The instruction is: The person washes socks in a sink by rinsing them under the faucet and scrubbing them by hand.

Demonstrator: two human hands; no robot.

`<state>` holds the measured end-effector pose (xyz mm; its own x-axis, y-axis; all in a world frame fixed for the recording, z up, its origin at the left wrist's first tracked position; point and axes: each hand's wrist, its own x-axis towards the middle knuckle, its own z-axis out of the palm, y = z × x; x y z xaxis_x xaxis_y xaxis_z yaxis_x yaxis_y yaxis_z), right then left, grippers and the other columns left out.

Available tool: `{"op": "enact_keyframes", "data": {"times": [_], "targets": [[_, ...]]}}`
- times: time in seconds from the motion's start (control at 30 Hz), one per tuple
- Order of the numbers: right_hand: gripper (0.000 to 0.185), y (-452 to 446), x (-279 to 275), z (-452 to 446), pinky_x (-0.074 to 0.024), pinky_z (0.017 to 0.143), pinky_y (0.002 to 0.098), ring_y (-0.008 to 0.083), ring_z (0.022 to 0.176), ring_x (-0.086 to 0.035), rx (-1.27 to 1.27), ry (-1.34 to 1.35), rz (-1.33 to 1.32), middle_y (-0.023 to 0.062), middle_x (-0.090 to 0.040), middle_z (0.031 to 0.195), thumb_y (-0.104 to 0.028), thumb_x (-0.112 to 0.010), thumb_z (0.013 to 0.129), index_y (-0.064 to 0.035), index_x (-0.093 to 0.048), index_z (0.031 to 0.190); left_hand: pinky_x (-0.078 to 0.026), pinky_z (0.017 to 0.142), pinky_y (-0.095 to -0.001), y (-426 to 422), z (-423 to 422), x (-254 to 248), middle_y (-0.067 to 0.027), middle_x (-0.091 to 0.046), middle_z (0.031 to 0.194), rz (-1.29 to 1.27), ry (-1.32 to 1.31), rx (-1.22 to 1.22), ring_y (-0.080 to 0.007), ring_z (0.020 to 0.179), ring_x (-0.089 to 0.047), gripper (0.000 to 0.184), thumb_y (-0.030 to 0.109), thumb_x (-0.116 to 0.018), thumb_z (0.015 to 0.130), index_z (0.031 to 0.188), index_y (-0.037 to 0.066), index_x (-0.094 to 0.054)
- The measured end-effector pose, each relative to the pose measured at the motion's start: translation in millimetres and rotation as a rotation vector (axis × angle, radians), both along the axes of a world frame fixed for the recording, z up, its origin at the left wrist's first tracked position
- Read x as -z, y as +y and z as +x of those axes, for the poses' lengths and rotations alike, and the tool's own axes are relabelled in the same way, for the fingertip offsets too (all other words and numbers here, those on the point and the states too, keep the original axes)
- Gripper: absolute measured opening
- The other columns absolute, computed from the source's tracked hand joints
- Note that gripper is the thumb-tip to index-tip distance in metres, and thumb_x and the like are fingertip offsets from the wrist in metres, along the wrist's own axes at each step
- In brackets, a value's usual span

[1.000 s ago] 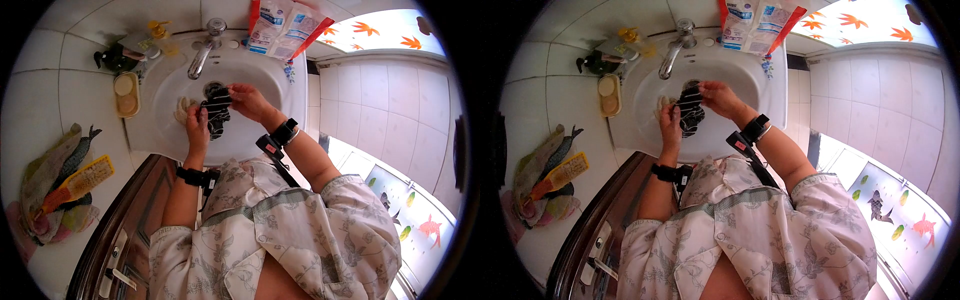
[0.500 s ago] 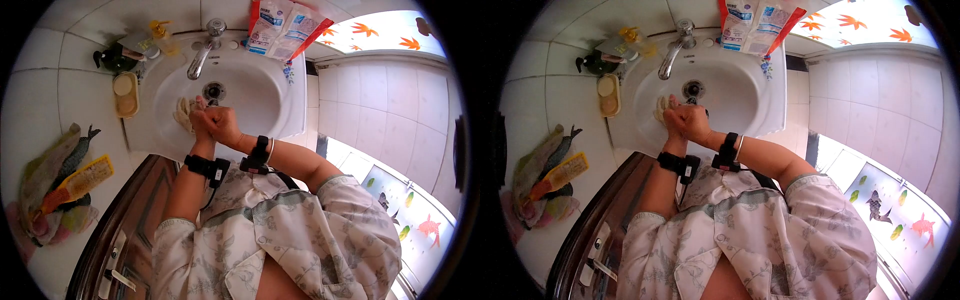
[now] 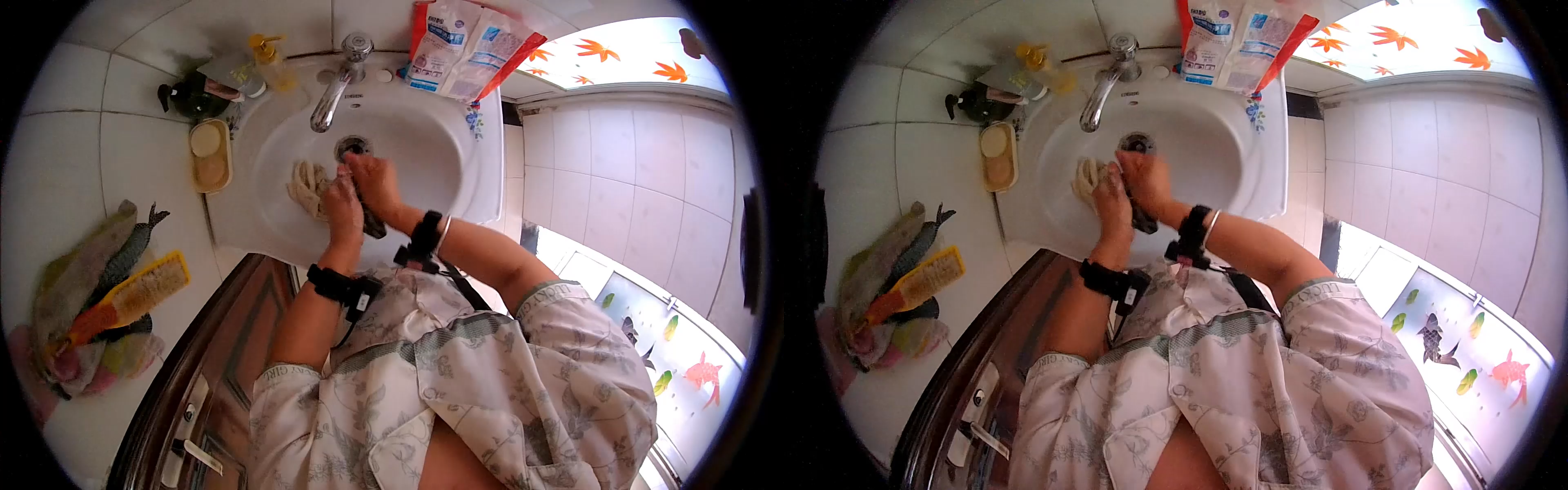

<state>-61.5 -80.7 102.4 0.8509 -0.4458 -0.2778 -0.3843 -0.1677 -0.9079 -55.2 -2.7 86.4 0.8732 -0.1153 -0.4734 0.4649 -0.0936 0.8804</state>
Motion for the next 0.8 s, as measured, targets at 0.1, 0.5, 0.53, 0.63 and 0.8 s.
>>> {"op": "enact_keyframes", "data": {"times": [0.1,0.5,0.53,0.63,0.8], "targets": [[0.028,17.8,-20.6,-19.2,-0.0396,0.052,0.0344,0.0343,0.054,-0.04,-0.075,-0.049,0.017,0.0218,-0.051,0.065,-0.023,-0.048,0.085,0.001,-0.054,0.073,-0.04,0.061,-0.0312,8.3,9.2,10.3,-0.0091,-0.054,0.073,-0.263,0.182,0.007,-0.0157,0.068,-0.049,0.041,0.03,-0.037,0.091,0.08,-0.007,-0.052],[0.036,-0.8,21.7,-4.8,-0.0351,0.049,0.0242,0.006,0.057,-0.035,0.1,-0.076,0.232,-0.0045,-0.044,0.056,-0.024,-0.05,0.087,-0.0004,-0.051,0.06,-0.038,0.062,-0.0308,-1.0,2.8,-8.0,-0.012,-0.056,0.071,-0.022,0.01,0.078,-0.0152,0.067,-0.046,0.052,0.039,-0.034,0.091,0.077,-0.007,-0.054],[0.036,-11.4,32.7,-1.9,-0.0351,0.049,0.0242,0.006,0.057,-0.035,0.099,-0.083,0.233,-0.0045,-0.044,0.056,-0.024,-0.05,0.087,-0.0004,-0.051,0.06,-0.038,0.063,-0.0309,-2.1,1.9,-19.2,-0.0123,-0.056,0.07,0.034,-0.036,0.07,-0.0153,0.067,-0.047,0.053,0.04,-0.034,0.09,0.077,-0.007,-0.054],[0.023,-34.9,43.7,-8.3,-0.0356,0.048,0.0245,0.0054,0.056,-0.04,-0.106,0.101,0.324,0.0,-0.049,0.059,-0.021,-0.05,0.086,-0.0032,-0.055,0.072,-0.04,0.066,-0.0315,2.2,4.5,-18.0,-0.0142,-0.057,0.074,0.133,-0.072,0.286,-0.0176,0.071,-0.051,0.056,0.044,-0.035,0.089,0.082,-0.008,-0.056],[0.013,-50.5,-20.7,-17.4,-0.041,0.057,0.0205,0.0074,0.066,-0.049,-0.266,-0.049,0.758,-0.0002,-0.055,0.086,-0.004,-0.053,0.081,-0.0071,-0.056,0.093,-0.042,0.063,-0.0283,19.0,27.9,4.4,-0.008,-0.052,0.077,-0.019,-0.013,0.016,-0.0164,0.071,-0.05,0.052,0.047,-0.042,0.086,0.084,-0.004,-0.053]]}}
